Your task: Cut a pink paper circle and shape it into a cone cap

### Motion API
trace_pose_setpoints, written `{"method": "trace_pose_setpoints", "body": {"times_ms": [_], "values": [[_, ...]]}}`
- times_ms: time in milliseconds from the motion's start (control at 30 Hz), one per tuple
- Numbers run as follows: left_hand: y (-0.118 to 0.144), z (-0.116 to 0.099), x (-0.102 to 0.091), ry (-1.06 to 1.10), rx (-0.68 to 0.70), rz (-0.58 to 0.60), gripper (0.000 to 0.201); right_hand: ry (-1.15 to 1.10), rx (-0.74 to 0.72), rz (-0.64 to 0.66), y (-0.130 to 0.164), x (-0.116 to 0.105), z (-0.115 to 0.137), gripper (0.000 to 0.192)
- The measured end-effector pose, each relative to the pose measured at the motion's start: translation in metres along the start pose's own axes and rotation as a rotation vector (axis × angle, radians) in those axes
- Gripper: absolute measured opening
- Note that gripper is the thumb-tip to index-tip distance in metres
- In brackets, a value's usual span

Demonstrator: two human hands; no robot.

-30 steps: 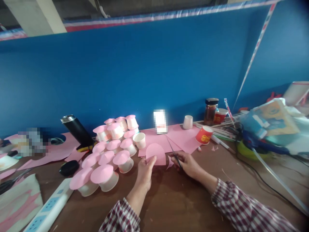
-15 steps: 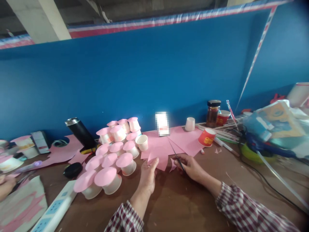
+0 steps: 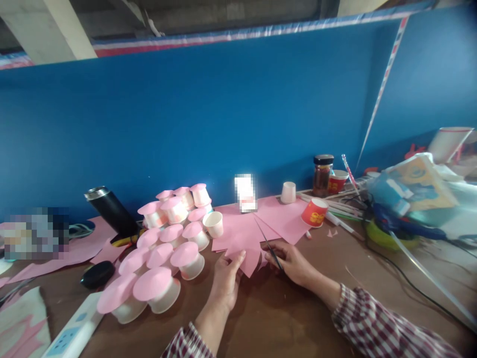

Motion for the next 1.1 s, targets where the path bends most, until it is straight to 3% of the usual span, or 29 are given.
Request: {"method": "trace_pose_setpoints", "body": {"times_ms": [300,500,933,1100], "values": [[0.001,-0.002,0.0,0.045,0.001,-0.007,0.024,0.014,0.012,0.013,0.0,0.001,-0.003,0.041],[-0.008,-0.004,-0.022,-0.199,0.163,-0.158,0.032,0.053,0.021,0.005,0.001,0.001,0.002,0.043],[-0.008,-0.003,-0.022,-0.225,0.145,-0.151,0.038,0.052,0.007,0.029,0.001,0.003,0.008,0.041],[-0.005,-0.003,-0.014,-0.121,0.122,-0.111,0.035,0.044,0.01,0.027,0.001,0.003,0.005,0.043]]}}
Point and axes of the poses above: each hand's wrist, its own y-axis away from the middle knuckle, its own x-axis out of the palm, z = x × y, the point moved 6 cm from there along -y, towards the middle knuckle, and after that the axes turned 12 degrees about y, right-handed, at the moved point
